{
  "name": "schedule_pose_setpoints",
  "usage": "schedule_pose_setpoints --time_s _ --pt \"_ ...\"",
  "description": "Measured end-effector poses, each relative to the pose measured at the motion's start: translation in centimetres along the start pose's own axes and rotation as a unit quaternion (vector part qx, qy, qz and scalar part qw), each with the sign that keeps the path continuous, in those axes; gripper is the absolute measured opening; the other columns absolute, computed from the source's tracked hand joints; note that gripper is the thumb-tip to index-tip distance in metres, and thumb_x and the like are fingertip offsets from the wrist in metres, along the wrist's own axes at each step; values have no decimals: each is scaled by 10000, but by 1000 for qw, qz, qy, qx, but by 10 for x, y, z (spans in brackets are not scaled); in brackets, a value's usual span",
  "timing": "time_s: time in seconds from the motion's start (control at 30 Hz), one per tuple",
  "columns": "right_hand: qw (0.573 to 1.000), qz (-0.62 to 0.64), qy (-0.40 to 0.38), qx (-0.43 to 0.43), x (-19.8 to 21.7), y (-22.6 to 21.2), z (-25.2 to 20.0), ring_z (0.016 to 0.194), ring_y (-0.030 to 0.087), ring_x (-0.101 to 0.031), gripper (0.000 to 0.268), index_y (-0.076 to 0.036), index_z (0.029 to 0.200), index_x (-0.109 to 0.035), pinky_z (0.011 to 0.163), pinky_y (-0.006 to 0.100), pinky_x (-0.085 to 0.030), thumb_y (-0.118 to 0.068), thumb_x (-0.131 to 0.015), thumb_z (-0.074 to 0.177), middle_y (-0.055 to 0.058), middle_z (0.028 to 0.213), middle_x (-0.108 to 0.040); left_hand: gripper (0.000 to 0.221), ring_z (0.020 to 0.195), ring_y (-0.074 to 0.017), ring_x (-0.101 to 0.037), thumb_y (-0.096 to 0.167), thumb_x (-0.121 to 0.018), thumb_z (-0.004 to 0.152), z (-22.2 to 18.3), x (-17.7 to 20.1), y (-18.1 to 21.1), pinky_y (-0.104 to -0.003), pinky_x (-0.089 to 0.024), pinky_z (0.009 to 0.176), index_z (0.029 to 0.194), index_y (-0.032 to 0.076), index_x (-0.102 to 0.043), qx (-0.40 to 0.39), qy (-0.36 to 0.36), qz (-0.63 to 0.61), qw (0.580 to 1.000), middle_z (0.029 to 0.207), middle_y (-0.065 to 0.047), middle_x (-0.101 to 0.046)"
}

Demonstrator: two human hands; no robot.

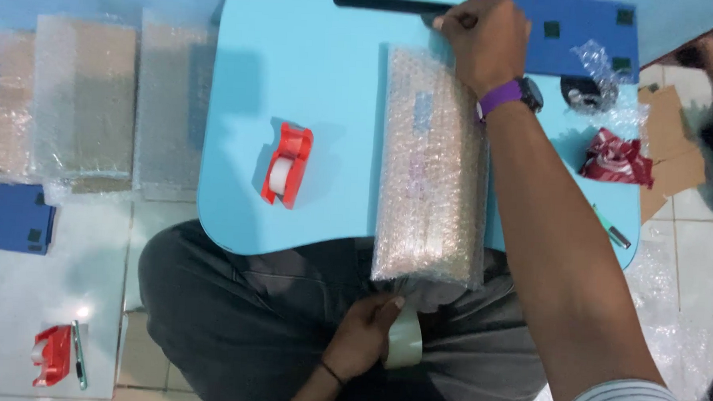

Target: Wrapping a cardboard item with bubble wrap and securing it with adhesive tape on a small portable desk.

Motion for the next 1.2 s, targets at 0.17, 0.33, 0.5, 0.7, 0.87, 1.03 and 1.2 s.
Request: schedule_pose_setpoints --time_s 0.17,0.33,0.5,0.7,0.87,1.03,1.2 --pt "997 25 -46 -51 0 0 4 672 224 -600 109 -106 933 -855 726 393 -473 -202 -859 881 69 828 -710 452 858 -94 -681 396 -566 984 -15 -1 0 -239 -549 828 1280 101 -737 28 -18 13 999 1058 -23 -794" --pt "994 27 -65 -81 1 -1 5 646 203 -620 114 -100 923 -850 750 393 -512 -205 -868 885 63 819 -754 444 1045 -116 -676 401 -522 1017 -34 -3 0 -282 -509 975 1289 109 -715 56 -62 10 996 1194 -33 -745" --pt "993 46 -65 -87 7 -4 -1 664 203 -640 111 -79 923 -844 773 386 -525 -164 -878 862 77 836 -765 461 1211 -139 -695 378 -539 1009 -35 -6 -26 -305 -494 1074 1348 107 -696 55 -96 -25 994 1329 -67 -730" --pt "994 -1 -73 -87 10 -12 -5 654 220 -596 111 -117 932 -853 860 427 -415 -223 -849 899 43 791 -762 480 1073 -120 -708 371 -567 999 -39 -3 -10 -272 -513 998 1369 90 -686 84 -58 -23 995 1255 -71 -769" --pt "990 53 -62 -113 12 -10 -3 631 180 -628 89 -110 930 -853 732 365 -536 -180 -834 877 53 816 -776 489 1217 -126 -681 383 -549 1005 -36 -4 -18 -289 -463 1091 1394 108 -662 56 -65 -30 996 1370 -53 -730" --pt "982 106 -82 -130 11 1 4 612 138 -567 110 -96 964 -847 628 297 -518 -171 -793 904 37 762 -731 447 1169 -129 -690 353 -575 1002 -30 -6 -26 -292 -488 1058 1354 108 -702 78 -52 -47 994 1307 -64 -749" --pt "977 147 -117 -101 10 10 14 597 124 -572 127 -36 1028 -831 600 265 -515 -135 -837 949 84 783 -744 489 1300 -126 -628 433 -469 1042 -34 -3 -12 -331 -435 1133 1421 168 -628 120 -87 32 988 1435 -16 -666"
Point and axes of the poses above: each hand's wrist, its own z-axis towards the middle knuckle, its own x-axis out of the back of the hand, y = z × x, the point moved 2 cm from there along z, towards the middle knuckle
